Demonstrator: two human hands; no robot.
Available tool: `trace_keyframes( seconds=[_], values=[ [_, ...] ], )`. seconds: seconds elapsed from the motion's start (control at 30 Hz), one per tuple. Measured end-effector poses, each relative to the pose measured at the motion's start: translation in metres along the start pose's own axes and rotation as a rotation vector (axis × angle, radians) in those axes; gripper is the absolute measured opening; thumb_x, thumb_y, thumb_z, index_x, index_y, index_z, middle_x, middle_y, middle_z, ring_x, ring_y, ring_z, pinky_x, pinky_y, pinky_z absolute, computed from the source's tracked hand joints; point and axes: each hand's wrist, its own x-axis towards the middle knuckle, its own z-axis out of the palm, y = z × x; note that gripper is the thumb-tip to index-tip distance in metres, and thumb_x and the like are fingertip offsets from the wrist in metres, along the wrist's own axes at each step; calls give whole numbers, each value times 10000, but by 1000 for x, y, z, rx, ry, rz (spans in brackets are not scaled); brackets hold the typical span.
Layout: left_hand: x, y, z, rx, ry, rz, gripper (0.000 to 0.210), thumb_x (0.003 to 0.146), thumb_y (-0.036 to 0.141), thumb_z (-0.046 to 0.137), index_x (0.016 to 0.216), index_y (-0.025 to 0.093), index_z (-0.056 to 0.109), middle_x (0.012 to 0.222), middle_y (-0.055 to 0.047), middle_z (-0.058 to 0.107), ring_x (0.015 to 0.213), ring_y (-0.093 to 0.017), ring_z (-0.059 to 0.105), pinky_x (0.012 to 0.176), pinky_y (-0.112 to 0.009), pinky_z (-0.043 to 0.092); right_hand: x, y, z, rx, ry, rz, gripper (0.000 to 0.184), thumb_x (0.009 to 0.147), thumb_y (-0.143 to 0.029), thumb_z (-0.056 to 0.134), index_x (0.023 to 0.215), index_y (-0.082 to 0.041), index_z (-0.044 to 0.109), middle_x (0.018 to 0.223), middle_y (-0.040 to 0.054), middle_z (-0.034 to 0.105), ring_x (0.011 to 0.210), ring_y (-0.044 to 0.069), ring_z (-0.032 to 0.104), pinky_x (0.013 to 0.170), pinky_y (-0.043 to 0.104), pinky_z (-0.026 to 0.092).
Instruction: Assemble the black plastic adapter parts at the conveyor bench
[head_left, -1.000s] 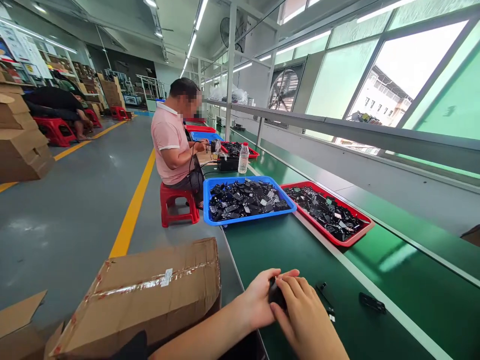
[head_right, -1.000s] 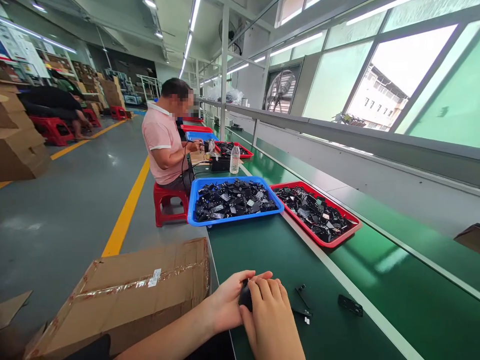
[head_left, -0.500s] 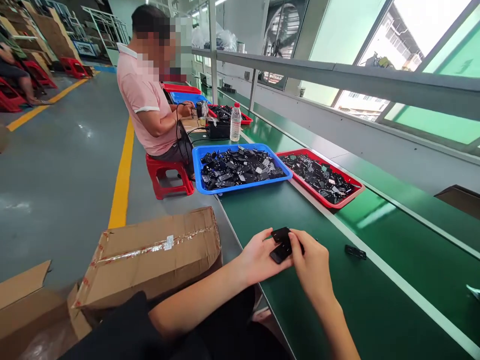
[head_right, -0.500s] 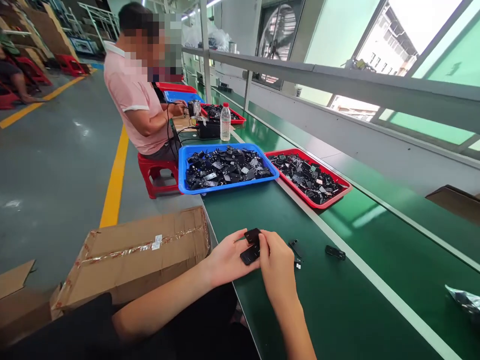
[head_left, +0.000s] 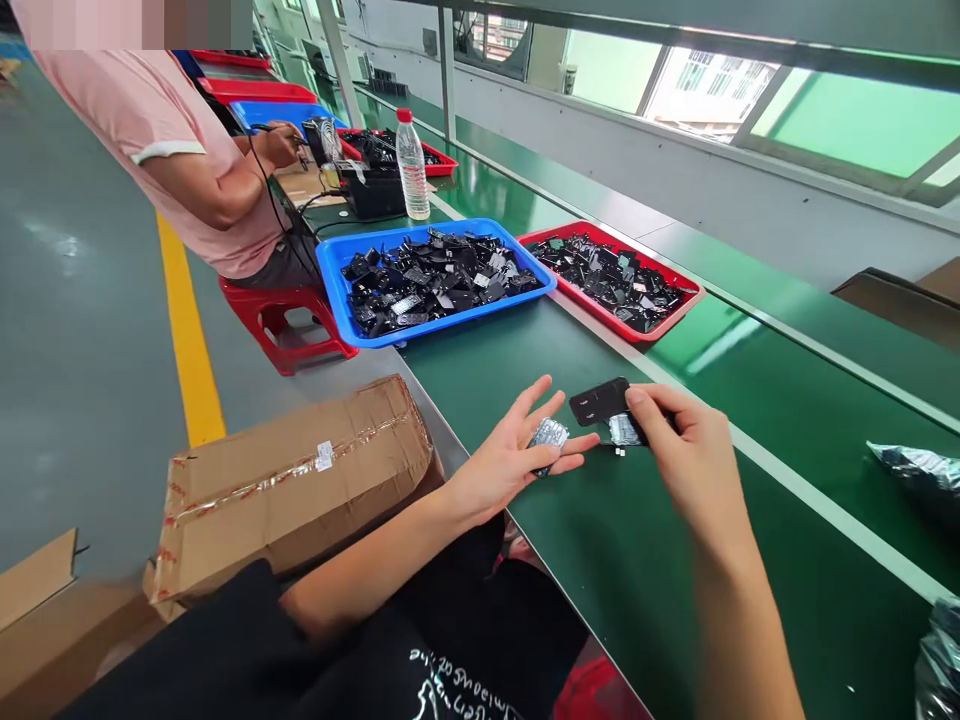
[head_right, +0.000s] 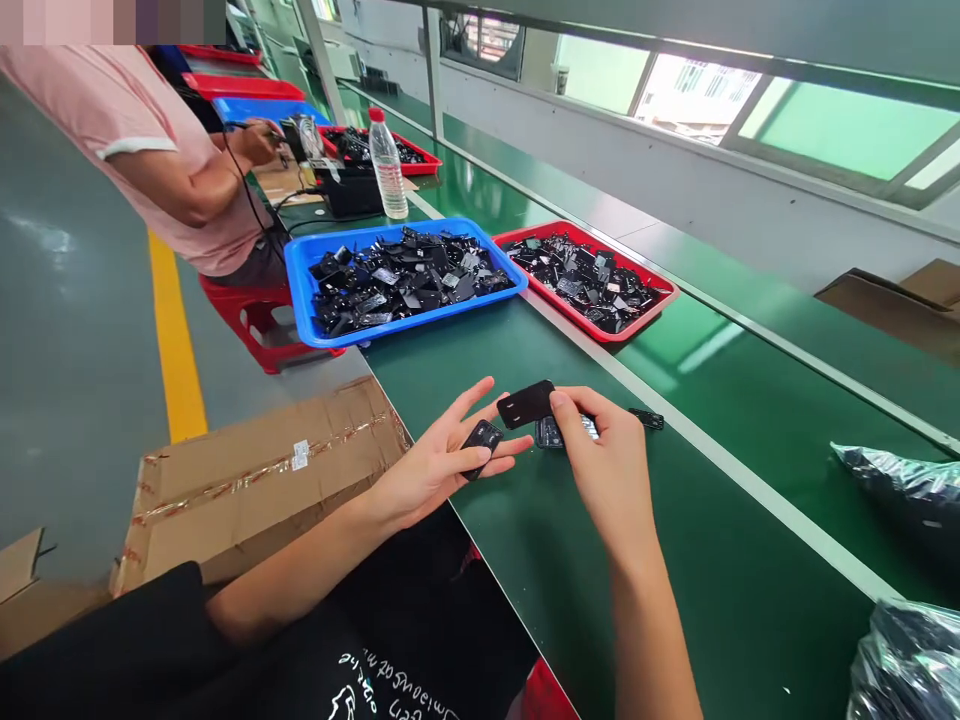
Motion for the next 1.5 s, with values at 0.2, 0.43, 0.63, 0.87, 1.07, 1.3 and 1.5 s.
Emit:
trace_keyframes(
  seconds=[0.2,0.43,0.63,0.87,1.07,1.3,1.5],
  values=[
    [18,-16,-28,408,61,3,451,809,155,527,1256,196,483,1342,-122,476,1017,-229,620,932,-383,454,-9,-8,-30,-95,225,-66,301,825,-435,541,891,-181,689,701,22,612,614,140,525,516,241,412],
    [30,-40,-60,1569,-242,227,688,746,-38,326,1336,304,421,1478,8,279,1368,-288,205,1088,-532,148,-61,33,-6,-620,98,-231,253,905,-283,448,945,-176,674,664,40,605,573,140,529,523,257,393],
    [20,-16,-55,1730,-322,256,597,891,177,376,1441,261,160,1518,-73,138,1353,-242,233,1069,-453,273,-120,80,36,-1044,-156,-372,310,902,-120,404,1142,-156,597,731,72,588,638,180,498,568,302,370],
    [12,1,-81,1859,-132,282,257,871,269,489,1103,194,570,1044,-70,557,1023,-219,439,879,-384,430,-141,66,23,-732,138,95,294,897,-187,442,1177,-175,531,856,77,550,785,189,494,694,308,415],
    [18,-27,-75,1769,-185,349,59,823,243,573,810,187,558,868,-47,564,904,-207,448,791,-370,434,-137,86,27,-691,304,327,247,904,-239,435,1108,-192,568,919,72,578,884,201,505,764,345,428],
    [30,-18,-66,1760,-321,250,370,777,329,619,1099,202,488,1040,-75,523,997,-237,411,856,-408,418,-141,73,14,-859,95,262,368,848,-306,560,1206,-223,532,1194,107,519,1012,251,451,866,432,405],
    [28,-37,-59,1847,-299,277,461,763,412,620,1135,158,525,1064,-116,494,1009,-266,389,880,-444,391,-134,59,10,-747,0,249,405,861,-187,532,1260,-241,488,979,53,572,848,168,519,736,309,471]
  ],
)
